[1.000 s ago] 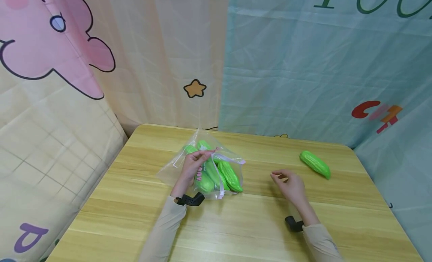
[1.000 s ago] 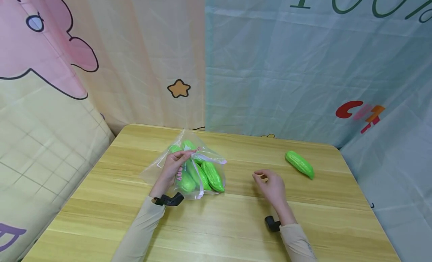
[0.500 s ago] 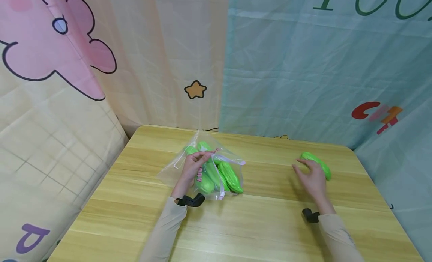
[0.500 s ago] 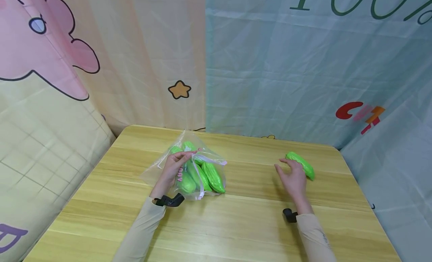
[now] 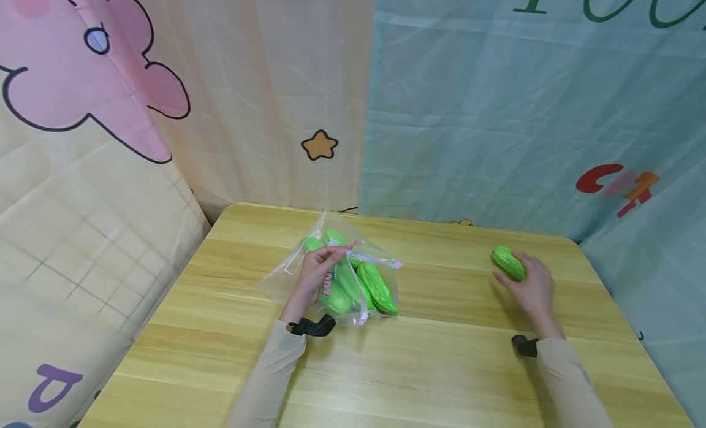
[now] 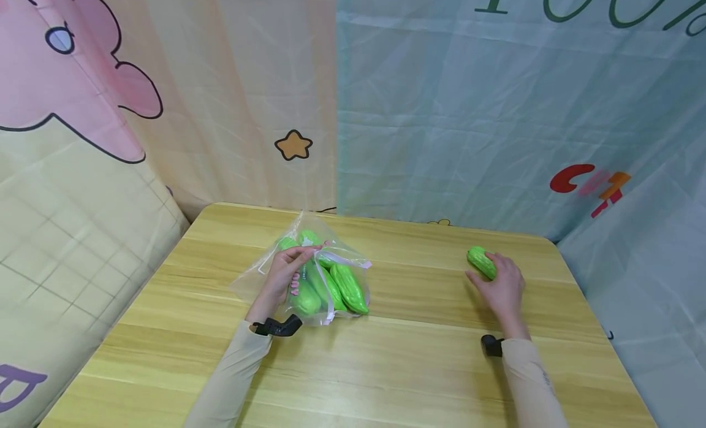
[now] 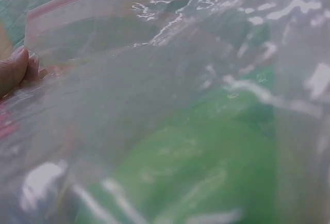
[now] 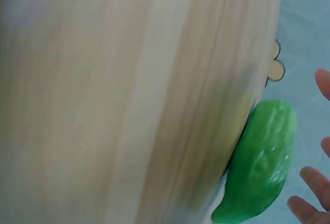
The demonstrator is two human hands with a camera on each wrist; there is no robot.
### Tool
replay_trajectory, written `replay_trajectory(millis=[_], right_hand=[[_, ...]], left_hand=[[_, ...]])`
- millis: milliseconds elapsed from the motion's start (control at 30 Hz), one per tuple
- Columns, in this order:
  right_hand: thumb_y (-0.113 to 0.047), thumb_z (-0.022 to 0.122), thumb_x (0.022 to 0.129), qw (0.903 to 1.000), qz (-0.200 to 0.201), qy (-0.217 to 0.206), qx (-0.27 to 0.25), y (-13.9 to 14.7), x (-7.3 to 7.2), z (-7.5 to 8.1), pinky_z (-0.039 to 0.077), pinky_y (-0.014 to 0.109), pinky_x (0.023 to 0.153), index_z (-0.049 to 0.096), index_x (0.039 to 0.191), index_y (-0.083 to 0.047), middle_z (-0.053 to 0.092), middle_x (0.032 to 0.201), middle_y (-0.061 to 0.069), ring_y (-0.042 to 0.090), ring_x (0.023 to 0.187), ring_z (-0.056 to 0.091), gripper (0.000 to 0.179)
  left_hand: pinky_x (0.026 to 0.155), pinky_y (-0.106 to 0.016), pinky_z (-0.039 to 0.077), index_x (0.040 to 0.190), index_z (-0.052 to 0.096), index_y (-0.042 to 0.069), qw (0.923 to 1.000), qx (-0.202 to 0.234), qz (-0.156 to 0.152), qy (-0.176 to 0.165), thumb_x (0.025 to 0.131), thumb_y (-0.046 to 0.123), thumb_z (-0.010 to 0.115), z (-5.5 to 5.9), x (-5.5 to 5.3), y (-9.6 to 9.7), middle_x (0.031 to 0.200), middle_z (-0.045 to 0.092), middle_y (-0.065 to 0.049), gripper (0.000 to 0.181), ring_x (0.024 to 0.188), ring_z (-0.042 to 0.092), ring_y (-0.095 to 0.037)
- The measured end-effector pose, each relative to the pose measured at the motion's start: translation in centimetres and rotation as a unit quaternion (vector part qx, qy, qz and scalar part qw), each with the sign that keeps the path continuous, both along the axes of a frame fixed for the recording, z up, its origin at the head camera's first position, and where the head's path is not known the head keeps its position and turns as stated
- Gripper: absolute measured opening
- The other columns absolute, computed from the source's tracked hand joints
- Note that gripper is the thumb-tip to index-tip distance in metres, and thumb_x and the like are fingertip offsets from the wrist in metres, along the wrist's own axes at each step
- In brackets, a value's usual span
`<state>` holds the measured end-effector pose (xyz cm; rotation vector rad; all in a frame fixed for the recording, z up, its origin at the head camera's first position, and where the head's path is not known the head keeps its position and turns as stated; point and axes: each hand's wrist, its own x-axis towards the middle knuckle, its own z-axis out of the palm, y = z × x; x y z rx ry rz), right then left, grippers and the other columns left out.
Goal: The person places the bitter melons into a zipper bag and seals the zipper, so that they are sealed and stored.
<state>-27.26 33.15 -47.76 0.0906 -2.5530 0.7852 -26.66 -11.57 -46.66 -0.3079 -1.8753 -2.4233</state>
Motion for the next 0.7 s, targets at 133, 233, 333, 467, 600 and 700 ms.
replay_trajectory(millis=[133,233,333,467,600,700], right_hand=[[-0.028,0.075,0.082,0.9992,-0.004,-0.038,0.011,0.9,-0.2,-0.2,0.027,0.068,0.087,0.048,0.131,0.006,0.043,0.131,0.035,0.054,0.118,0.036,0.066],[-0.027,0.075,0.082,0.9984,-0.001,-0.056,0.009,1.4,-0.2,-0.3,0.028,0.068,0.087,0.044,0.133,0.008,0.041,0.130,0.037,0.055,0.116,0.035,0.070],[-0.026,0.075,0.082,0.9973,0.004,-0.074,0.002,1.5,-0.2,0.0,0.028,0.066,0.087,0.041,0.134,0.011,0.040,0.128,0.039,0.056,0.114,0.035,0.073],[-0.024,0.075,0.082,0.9953,0.012,-0.095,-0.008,1.7,-0.2,0.2,0.030,0.064,0.089,0.037,0.135,0.013,0.038,0.126,0.042,0.055,0.113,0.036,0.075],[-0.022,0.073,0.084,0.9930,0.015,-0.116,-0.014,2.0,-0.2,0.1,0.031,0.063,0.087,0.035,0.136,0.013,0.037,0.125,0.042,0.055,0.111,0.036,0.073],[-0.018,0.072,0.085,0.9926,0.017,-0.120,-0.011,2.1,-0.3,-0.1,0.032,0.063,0.086,0.037,0.134,0.013,0.038,0.123,0.043,0.055,0.109,0.037,0.068]], left_hand=[[0.068,-0.018,0.044,0.087,0.073,0.019,1.0000,0.002,0.001,-0.001,0.091,0.011,0.065,0.0,0.0,0.0,0.102,0.070,0.002,0.013,0.096,0.060,-0.014],[0.064,-0.017,0.042,0.087,0.073,0.019,1.0000,0.001,0.000,0.002,0.091,0.012,0.065,0.0,0.1,0.0,0.104,0.070,0.001,0.011,0.096,0.060,-0.014],[0.072,-0.020,0.044,0.088,0.073,0.019,0.9999,-0.001,-0.007,0.010,0.091,0.012,0.065,-0.1,0.0,-0.1,0.106,0.070,0.000,0.011,0.101,0.059,-0.016],[0.075,-0.022,0.045,0.088,0.073,0.019,0.9998,-0.002,-0.011,0.014,0.092,0.012,0.064,-0.2,0.0,-0.1,0.106,0.070,0.000,0.012,0.098,0.060,-0.013],[0.063,-0.017,0.042,0.087,0.072,0.019,0.9999,0.001,-0.011,0.013,0.092,0.011,0.064,-0.3,-0.1,0.0,0.104,0.070,0.001,0.013,0.091,0.060,-0.010],[0.066,-0.016,0.043,0.088,0.072,0.018,0.9998,0.005,-0.013,0.015,0.092,0.011,0.063,-0.3,-0.1,0.0,0.103,0.070,0.001,0.012,0.096,0.060,-0.010]])
